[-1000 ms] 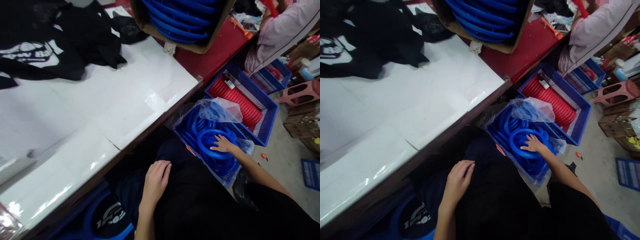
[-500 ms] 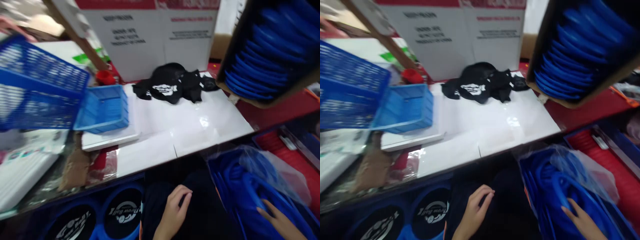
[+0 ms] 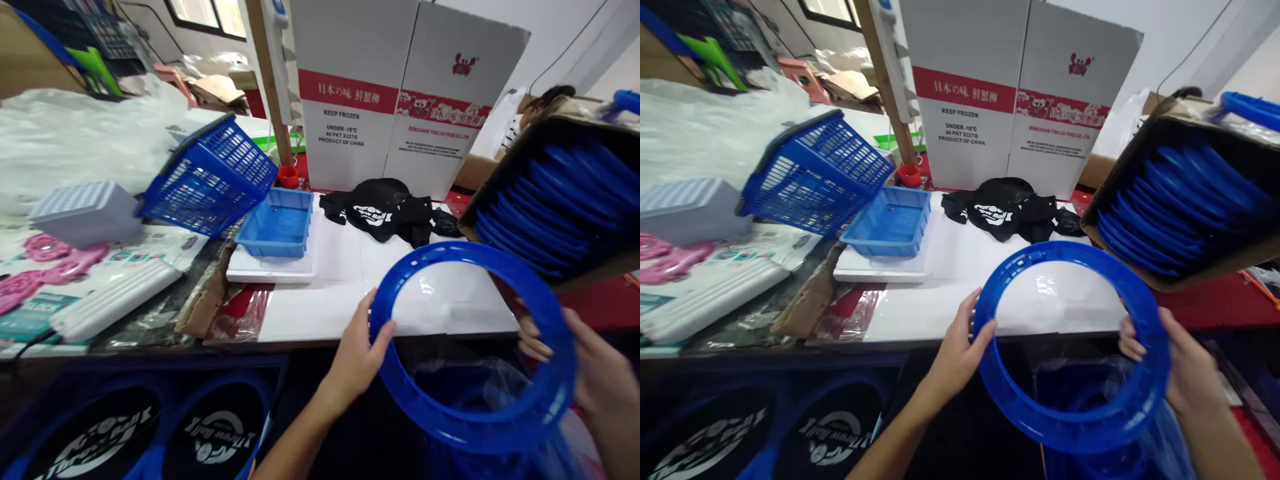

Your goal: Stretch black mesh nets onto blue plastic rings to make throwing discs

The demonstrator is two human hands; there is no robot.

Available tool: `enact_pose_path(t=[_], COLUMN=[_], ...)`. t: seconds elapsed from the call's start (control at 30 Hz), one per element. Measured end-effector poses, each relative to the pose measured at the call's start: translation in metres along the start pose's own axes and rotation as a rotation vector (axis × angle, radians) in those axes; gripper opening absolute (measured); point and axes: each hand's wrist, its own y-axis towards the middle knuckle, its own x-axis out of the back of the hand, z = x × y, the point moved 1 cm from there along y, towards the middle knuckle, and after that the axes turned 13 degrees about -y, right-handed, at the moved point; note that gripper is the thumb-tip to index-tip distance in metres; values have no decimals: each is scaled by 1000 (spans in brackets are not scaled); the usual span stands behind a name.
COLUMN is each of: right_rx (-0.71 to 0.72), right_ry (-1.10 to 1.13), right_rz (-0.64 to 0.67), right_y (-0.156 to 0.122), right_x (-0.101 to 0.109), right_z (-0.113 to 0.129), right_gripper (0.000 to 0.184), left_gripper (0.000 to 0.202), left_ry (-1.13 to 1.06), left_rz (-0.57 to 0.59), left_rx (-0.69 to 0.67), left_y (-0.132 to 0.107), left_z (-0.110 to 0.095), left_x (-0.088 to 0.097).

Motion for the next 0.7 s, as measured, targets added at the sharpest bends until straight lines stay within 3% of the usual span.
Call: enact_pose_path(t=[0.07,0.1,0.23,0.33,0.4,0.53,0.63,0.7], right_rx=[-59,-70,130,331,482,540,592,607], right_ry=[289,356,74,-220,-533,-658,-648,-570], right_rz=[114,205,382,219,60,-17,-4,-46], right_y=[51,73,139,184,213,259,273,279], right_x=[-13,-18,-25,-22,-29,-70,-103,-112], right_z=[29,43,89,130,164,216,228,228], right_gripper=[78,68,52,38,37,28,23,19], left_gripper=[50,47,49,62,67,71,84,95], left_ry=[127,194,378,328,255,107,-83,-225], left_rz=[-43,-49,-97,-145,-205,-396,-521,-591], left_rx=[-40,-32,39,18,-17,44,147,184], left_y=[27,38,61,60,52,20,-14,-36], left_z=[3,6,19,22,20,19,20,24], left_x=[15,24,58,70,70,54,39,33])
